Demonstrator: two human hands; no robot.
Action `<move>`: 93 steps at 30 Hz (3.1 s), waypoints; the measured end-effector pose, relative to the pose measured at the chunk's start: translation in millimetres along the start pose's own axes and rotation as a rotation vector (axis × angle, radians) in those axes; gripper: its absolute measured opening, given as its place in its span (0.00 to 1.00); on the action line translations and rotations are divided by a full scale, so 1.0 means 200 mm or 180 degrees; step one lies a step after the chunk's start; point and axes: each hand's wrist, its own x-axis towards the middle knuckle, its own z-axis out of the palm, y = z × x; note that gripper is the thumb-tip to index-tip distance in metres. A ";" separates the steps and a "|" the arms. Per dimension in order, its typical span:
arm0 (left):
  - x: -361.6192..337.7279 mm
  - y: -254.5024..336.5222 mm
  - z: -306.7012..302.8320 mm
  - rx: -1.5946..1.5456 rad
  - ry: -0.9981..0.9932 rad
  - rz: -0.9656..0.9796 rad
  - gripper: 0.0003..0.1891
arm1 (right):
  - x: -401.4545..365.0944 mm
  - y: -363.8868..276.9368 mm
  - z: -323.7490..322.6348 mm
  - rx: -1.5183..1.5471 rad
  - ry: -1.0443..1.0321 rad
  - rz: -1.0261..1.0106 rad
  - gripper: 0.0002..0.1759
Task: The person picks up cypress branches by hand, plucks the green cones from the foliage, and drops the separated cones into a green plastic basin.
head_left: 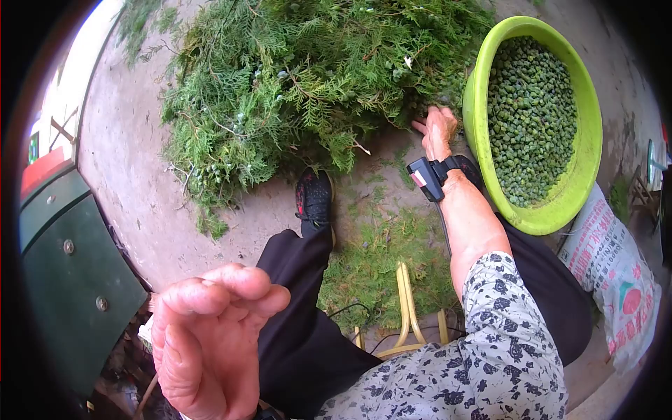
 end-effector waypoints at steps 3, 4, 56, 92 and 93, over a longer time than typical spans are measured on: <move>0.00 0.00 -0.01 -0.0036 0.0040 0.0021 0.19 | -0.06 -0.11 0.13 0.0473 0.0058 0.0003 0.14; 0.00 -0.01 -0.01 -0.0058 0.0039 0.0020 0.19 | -0.08 -0.15 0.15 0.0680 0.0133 0.0062 0.12; 0.17 -0.24 0.44 -0.2793 -0.0160 0.0418 0.18 | -1.70 -1.29 0.09 0.0977 -0.2553 -0.0951 0.11; 0.19 -0.27 0.48 -0.3160 -0.0470 -0.0102 0.18 | -1.64 -1.33 0.11 0.1239 -0.2306 -0.2026 0.24; 0.19 -0.27 0.48 -0.3136 -0.0471 -0.0101 0.17 | -1.63 -1.33 0.11 0.1293 -0.2332 -0.1938 0.23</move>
